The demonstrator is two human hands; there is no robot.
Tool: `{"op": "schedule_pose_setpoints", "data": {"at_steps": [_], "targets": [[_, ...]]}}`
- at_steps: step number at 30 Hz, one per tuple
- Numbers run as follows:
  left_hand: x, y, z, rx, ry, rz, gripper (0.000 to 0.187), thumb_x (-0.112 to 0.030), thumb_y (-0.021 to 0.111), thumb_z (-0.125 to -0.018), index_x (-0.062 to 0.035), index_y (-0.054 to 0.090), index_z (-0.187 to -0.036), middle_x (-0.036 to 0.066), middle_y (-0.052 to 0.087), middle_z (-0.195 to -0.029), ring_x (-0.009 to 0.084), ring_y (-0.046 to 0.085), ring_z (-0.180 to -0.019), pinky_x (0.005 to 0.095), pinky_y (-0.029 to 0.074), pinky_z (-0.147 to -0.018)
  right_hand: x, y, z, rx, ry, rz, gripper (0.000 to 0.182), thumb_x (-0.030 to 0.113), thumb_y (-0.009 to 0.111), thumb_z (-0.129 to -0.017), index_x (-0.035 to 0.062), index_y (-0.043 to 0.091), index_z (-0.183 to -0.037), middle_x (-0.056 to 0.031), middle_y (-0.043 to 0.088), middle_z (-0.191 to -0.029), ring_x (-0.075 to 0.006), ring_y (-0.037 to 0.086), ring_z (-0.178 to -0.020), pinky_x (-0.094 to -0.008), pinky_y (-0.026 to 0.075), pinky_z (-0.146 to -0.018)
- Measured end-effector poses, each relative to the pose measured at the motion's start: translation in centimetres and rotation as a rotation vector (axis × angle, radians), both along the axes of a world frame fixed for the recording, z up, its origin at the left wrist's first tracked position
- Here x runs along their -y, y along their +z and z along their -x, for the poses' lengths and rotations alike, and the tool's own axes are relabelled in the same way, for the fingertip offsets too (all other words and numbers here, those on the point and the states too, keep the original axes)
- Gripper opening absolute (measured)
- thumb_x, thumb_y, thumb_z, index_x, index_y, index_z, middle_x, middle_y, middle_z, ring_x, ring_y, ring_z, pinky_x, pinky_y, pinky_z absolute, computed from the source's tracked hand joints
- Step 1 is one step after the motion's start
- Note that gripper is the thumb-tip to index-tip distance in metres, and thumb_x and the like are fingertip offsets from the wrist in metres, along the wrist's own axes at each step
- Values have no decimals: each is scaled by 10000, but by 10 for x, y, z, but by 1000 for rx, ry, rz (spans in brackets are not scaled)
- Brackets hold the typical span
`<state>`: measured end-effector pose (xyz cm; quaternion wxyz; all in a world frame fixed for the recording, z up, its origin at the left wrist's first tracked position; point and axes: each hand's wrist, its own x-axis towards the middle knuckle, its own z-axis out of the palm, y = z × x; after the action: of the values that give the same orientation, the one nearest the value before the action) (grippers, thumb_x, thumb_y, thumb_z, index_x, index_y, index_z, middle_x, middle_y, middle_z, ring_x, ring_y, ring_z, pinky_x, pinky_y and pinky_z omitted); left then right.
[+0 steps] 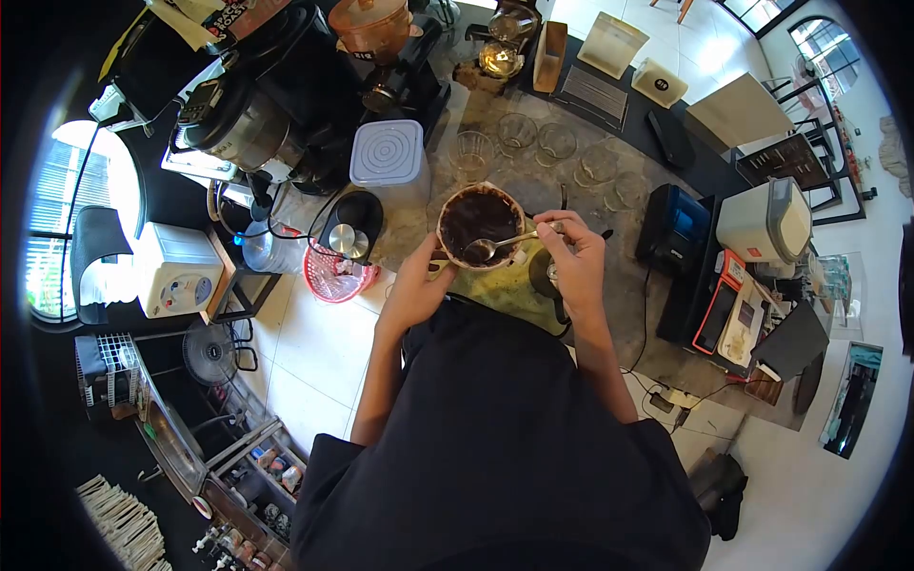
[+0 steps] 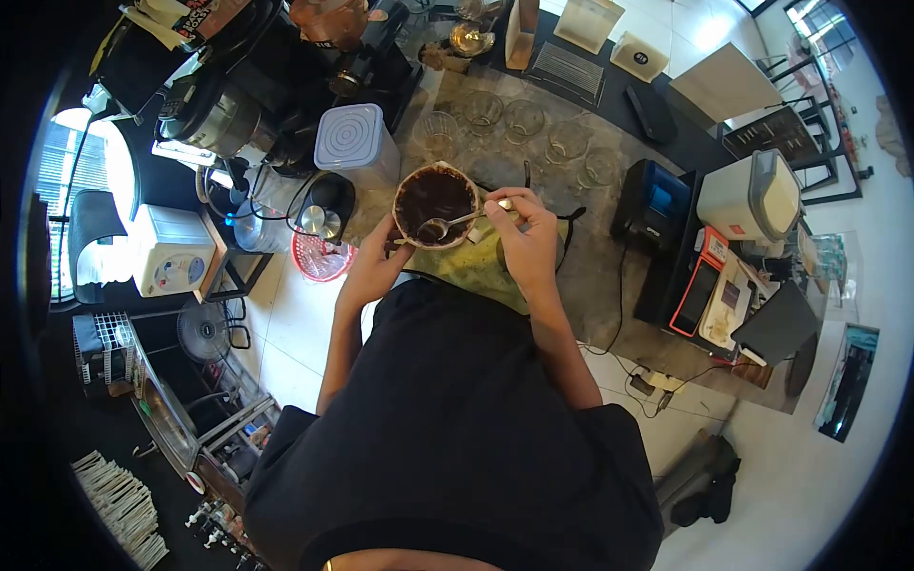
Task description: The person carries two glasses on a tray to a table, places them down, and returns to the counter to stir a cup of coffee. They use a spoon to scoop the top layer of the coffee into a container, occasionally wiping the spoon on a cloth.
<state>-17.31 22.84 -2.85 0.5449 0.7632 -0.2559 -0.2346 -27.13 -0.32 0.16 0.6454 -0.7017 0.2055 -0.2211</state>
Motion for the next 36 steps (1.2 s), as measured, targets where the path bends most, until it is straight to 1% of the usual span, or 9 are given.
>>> {"op": "schedule_pose_setpoints", "data": {"at_steps": [4,9,11,13,19,26,27,29,36], "targets": [[0,1,0,4,-3,-2,516,-61,641,-991,-23,500,-1486,138,709,-1263,235,685,-1148,359,528,-937,0,5,4,-32,8,77,126,106,743,-933,-15,769,-957,-14,733,-1048,-75,554,-799,-253,401,-707],[2,0,0,-24,9,-6,502,-63,637,-997,-21,506,-1481,136,710,-1255,232,683,-1143,359,527,-937,-1,9,9,58,96,151,103,86,757,-920,-10,763,-957,-44,725,-1092,-184,635,-1040,-313,470,-882],[4,6,0,-25,41,10,392,-71,647,-968,12,577,-1345,198,724,-1209,333,704,-1149,410,527,-974,-1,14,12,73,129,191,93,77,764,-909,-5,765,-955,-50,718,-1109,-205,629,-1066,-326,473,-906],[5,7,0,-23,42,7,399,-74,651,-966,12,577,-1348,202,726,-1206,339,704,-1146,412,528,-974,0,18,13,88,163,234,86,67,771,-898,0,766,-952,-55,710,-1125,-225,623,-1093,-338,475,-931],[8,6,-1,-15,60,0,416,-71,666,-955,9,582,-1354,210,728,-1197,353,705,-1138,414,526,-975,-2,27,0,114,183,488,96,78,798,-862,16,765,-927,-73,692,-1136,-267,607,-1155,-386,462,-975],[6,7,-6,88,25,-7,403,-70,680,-948,5,598,-1335,216,722,-1181,359,699,-1128,416,524,-961,-6,24,-21,57,241,835,129,160,796,-861,46,775,-918,-88,651,-1187,-322,544,-1300,-479,370,-1104],[5,5,-6,86,28,-9,403,-70,680,-948,5,598,-1335,216,722,-1181,359,699,-1128,416,524,-961,-6,23,-23,44,239,874,133,170,792,-865,49,775,-916,-89,648,-1191,-323,535,-1321,-487,357,-1117],[5,0,-6,109,25,-9,430,-73,682,-964,-1,588,-1377,138,726,-1170,249,680,-1086,380,526,-962,-7,23,-25,53,251,868,136,174,792,-866,47,774,-913,-91,649,-1192,-327,533,-1326,-489,357,-1118],[7,-1,-8,73,33,-36,421,-82,687,-964,8,594,-1365,144,727,-1185,251,680,-1097,380,523,-956,-7,20,-34,85,220,863,142,176,789,-866,40,771,-905,-85,661,-1179,-336,541,-1313,-493,351,-1117]]}}
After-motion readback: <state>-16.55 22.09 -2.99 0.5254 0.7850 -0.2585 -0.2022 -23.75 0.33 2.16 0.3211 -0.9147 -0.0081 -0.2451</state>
